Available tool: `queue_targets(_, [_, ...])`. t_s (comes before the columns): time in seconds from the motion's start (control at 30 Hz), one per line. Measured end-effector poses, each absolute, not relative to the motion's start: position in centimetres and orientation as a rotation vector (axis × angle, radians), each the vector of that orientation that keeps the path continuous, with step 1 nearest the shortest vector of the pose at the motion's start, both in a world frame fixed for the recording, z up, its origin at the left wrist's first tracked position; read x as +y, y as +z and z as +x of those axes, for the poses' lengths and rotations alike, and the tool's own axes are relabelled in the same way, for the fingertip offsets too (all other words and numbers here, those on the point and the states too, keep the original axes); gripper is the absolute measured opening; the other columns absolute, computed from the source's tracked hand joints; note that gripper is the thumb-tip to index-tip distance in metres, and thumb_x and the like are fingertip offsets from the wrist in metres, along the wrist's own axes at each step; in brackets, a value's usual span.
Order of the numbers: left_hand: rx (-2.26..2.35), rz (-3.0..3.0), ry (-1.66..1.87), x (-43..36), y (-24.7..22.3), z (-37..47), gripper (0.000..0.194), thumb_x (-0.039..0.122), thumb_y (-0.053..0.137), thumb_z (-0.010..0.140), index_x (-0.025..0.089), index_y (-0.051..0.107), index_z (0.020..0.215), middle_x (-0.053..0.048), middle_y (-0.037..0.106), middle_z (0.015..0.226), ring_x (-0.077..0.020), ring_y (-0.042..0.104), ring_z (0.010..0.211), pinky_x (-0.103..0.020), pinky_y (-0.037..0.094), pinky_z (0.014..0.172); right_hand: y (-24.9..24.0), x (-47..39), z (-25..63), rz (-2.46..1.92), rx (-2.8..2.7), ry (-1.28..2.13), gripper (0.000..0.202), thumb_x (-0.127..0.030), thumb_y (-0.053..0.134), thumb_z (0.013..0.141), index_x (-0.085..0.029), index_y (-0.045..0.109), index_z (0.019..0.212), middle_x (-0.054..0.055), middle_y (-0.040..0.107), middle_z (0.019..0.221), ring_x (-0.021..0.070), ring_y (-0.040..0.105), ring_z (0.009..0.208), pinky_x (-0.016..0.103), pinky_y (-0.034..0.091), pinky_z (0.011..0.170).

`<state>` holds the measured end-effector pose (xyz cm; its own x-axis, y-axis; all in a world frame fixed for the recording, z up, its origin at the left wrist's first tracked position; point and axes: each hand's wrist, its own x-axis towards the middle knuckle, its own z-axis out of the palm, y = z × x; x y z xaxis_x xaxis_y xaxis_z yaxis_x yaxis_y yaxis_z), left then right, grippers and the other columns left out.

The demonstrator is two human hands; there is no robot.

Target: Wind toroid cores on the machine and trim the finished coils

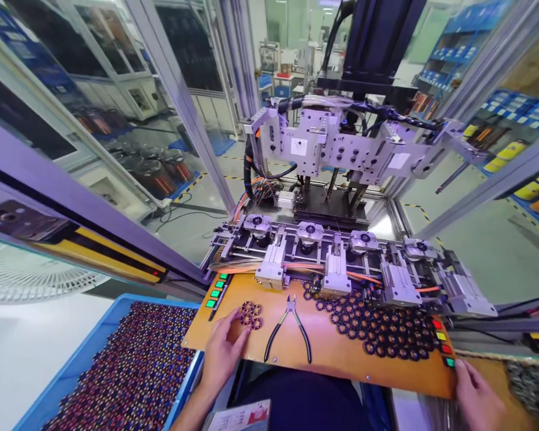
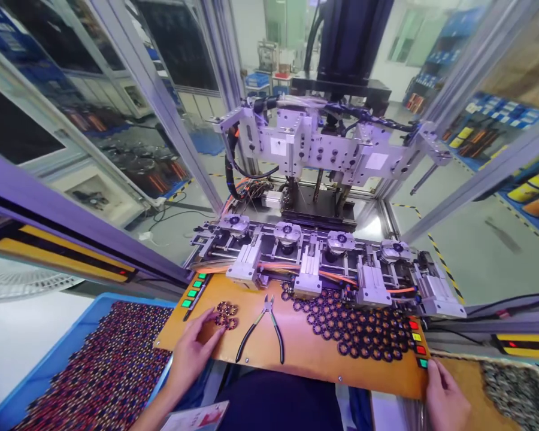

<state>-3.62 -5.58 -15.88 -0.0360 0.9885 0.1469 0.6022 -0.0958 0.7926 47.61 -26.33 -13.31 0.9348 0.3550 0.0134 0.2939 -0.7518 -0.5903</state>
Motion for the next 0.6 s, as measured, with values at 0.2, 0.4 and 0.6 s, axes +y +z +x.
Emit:
queue_targets(0.2, [1.718, 1.789, 1.049, -6.2, -16.6, -3.6, 0.057, 0.056, 0.06, 0.081, 0.016, 0.061, 0.121, -0.01, 0.072, 0.095, -0.0281, 0.069, 0.091, -0.047, 0.056, 0.09, -13.9, -26.0, 47.7, -2.516, -0.279, 0.269, 0.062, -0.058, 0.057, 0.066, -0.012, 0.078, 0.101, 0.015, 0.076, 0.087, 0.0378, 0.071, 0.082, 0.045, 0.057, 0.07])
queue_targets(0.4, [1.758, 1.86, 1.09, -6.9, -17.0, -3.9, 0.059, 0.057, 0.063, 0.078, 0.014, 0.06, 0.119, -0.014, 0.071, 0.099, -0.0323, 0.067, 0.095, -0.051, 0.054, 0.09, -13.5, -25.5, 48.0, -2.534, -0.275, 0.346, 0.069, -0.058, 0.056, 0.064, -0.008, 0.076, 0.108, 0.016, 0.076, 0.093, 0.0389, 0.069, 0.095, 0.043, 0.056, 0.079])
queue_targets(0.6, [1.736, 1.819, 1.117, -5.9, -17.6, -3.4, 0.064, 0.06, 0.061, 0.078, 0.015, 0.058, 0.123, -0.012, 0.073, 0.1, -0.0327, 0.069, 0.097, -0.051, 0.055, 0.09, -12.5, -24.2, 48.5, -2.6, -0.325, 0.292, 0.04, -0.05, 0.053, 0.079, -0.018, 0.074, 0.071, 0.016, 0.07, 0.067, 0.039, 0.069, 0.078, 0.043, 0.053, 0.066])
